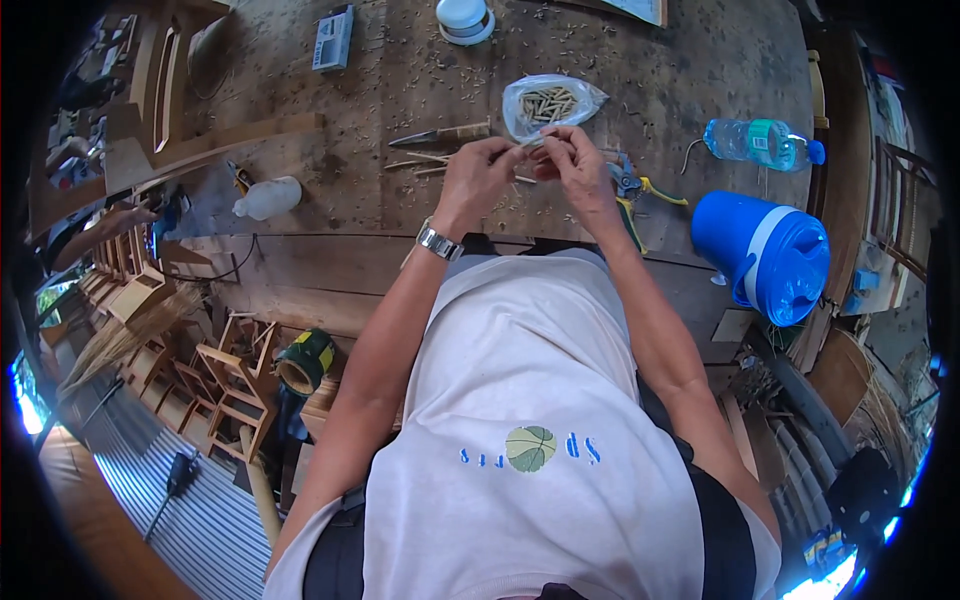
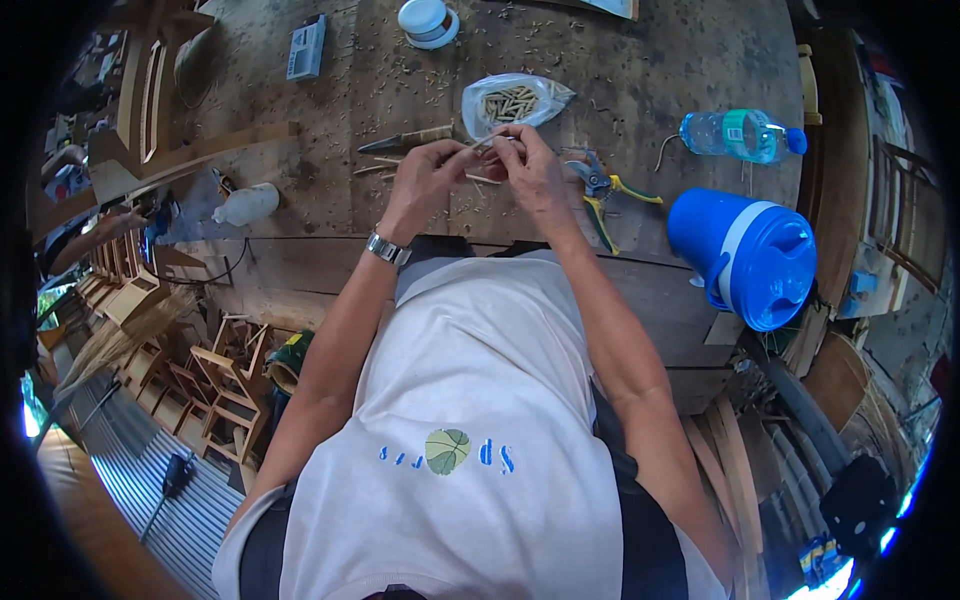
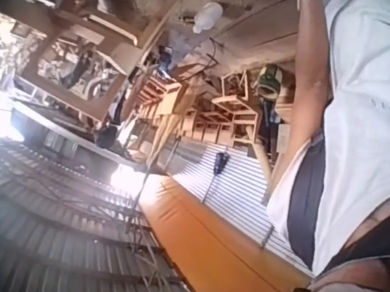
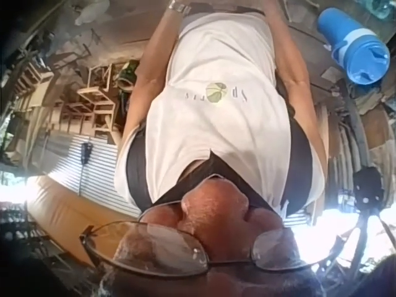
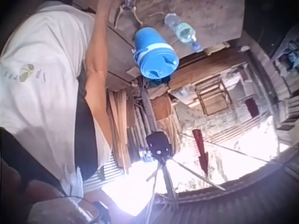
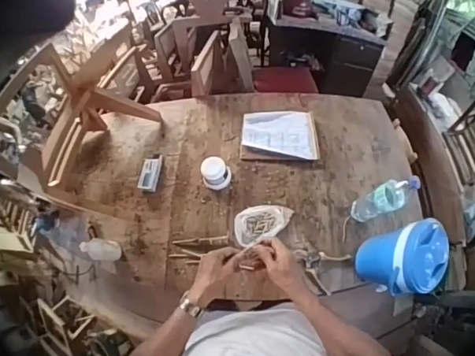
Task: Shaping and smoothing small wooden rods using a file and snips at a workbench.
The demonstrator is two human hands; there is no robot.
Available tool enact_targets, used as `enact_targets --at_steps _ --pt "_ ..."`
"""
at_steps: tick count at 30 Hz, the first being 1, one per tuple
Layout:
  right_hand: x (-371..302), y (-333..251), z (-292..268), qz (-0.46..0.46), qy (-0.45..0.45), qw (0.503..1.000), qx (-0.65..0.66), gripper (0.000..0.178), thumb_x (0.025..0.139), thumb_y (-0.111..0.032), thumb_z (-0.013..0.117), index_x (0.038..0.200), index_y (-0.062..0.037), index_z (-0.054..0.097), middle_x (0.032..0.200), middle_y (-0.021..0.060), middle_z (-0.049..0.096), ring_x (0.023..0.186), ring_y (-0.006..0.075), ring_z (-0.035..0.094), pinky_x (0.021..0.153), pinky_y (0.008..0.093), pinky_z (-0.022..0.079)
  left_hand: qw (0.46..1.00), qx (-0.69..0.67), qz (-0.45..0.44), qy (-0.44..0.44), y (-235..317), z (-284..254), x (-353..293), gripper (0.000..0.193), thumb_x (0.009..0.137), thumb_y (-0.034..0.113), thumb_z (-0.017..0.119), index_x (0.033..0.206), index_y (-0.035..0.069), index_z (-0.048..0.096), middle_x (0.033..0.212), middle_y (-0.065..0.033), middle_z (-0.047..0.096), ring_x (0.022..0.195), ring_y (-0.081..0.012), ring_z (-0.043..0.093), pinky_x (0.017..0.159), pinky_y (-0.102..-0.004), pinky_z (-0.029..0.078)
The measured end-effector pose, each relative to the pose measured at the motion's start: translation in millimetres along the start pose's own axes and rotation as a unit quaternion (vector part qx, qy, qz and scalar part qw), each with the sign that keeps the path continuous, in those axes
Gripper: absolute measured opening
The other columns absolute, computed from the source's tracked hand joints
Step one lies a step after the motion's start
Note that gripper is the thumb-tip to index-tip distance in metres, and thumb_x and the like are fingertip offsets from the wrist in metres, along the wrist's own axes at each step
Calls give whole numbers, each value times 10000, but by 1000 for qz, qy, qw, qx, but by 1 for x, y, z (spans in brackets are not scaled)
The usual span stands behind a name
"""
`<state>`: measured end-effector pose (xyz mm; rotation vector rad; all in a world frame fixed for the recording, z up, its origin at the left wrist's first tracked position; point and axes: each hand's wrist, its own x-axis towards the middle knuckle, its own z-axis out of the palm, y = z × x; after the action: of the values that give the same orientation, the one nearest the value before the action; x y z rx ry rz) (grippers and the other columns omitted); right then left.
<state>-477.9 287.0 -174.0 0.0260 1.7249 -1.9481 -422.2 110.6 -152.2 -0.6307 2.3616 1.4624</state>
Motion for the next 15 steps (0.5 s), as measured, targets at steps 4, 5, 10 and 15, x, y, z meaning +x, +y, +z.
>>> enact_targets --at_steps 4,5,10,15 --pt "8 1 -30 67 98 989 -84 416 980 -324 693 1215 1 584 973 101 696 762 117 690 637 281 590 994 -34 4 107 -6 7 26 306 938 314 678 1011 34 776 711 -104 706 687 -158 671 646 -336 482" --pt "14 6 -35 83 167 973 -133 491 950 -375 725 1230 1 580 994 111 695 758 119 687 598 287 584 995 -63 0 83 -8 10 36 318 954 298 687 1057 8 766 757 -20 704 676 -86 621 621 -263 471" --pt "78 60 -63 -55 154 943 -290 535 873 -375 790 1211 -12 591 913 117 715 765 180 704 582 320 566 996 51 17 71 -23 30 85 273 932 285 710 1012 35 786 794 -67 732 710 -124 666 652 -271 501" --pt "69 22 -85 -122 142 933 -308 441 868 -248 769 1196 4 616 942 127 726 813 276 718 725 372 564 974 103 123 160 -27 48 71 252 901 234 755 1021 13 777 1006 -154 678 836 -248 674 758 -365 538"
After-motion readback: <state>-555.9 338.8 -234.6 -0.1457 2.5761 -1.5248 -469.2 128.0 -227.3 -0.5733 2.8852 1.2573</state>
